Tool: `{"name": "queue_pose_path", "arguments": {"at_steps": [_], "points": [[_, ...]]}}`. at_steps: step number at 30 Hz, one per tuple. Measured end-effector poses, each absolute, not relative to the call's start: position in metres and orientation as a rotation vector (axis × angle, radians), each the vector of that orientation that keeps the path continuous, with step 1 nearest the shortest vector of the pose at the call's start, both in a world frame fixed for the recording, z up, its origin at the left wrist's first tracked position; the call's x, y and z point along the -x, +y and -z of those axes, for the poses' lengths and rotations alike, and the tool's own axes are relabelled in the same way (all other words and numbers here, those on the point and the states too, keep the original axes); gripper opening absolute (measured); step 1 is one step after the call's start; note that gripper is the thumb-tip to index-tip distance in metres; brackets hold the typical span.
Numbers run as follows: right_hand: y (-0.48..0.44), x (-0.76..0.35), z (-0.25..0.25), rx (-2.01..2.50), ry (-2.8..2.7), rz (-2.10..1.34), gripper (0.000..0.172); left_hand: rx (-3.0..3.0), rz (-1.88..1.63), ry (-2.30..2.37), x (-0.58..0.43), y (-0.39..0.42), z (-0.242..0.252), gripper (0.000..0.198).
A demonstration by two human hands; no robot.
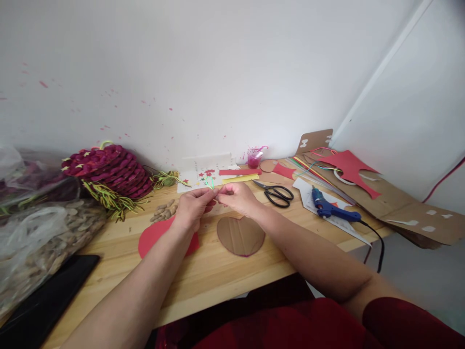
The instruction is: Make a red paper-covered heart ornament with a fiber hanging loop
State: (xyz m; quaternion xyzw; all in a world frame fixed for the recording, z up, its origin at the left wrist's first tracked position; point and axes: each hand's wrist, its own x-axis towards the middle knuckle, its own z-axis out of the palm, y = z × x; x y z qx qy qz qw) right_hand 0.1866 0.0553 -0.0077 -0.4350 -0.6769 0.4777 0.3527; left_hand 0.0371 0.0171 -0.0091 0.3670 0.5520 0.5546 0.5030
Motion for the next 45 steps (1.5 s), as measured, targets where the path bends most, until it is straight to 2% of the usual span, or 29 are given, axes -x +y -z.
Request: {"name": "queue_pose_path", "arguments": {"at_steps": [10, 25, 38, 45], "points": [[0.054, -0.184, 0.007, 1.062, -1.642, -1.409, 0.008, -0.862, -1.333, 1.268, -0.036, 0.018, 0.008, 0.044], [0.067, -0.198, 0.008, 0.950, -1.552, -1.789, 0.025, -0.939, -1.269, 1.294, -0.031, 0.016, 0.002, 0.050], [0.062, -0.196, 0.004, 0.941, -1.515, -1.710, 0.035, -1.373, -0.953, 1.479, -0.030, 0.012, 0.004, 0.045], [0.060, -0.196, 0.001, 0.981, -1.487, -1.624, 0.037, -1.417, -0.943, 1.467, -0.031, 0.013, 0.007, 0.044]]}}
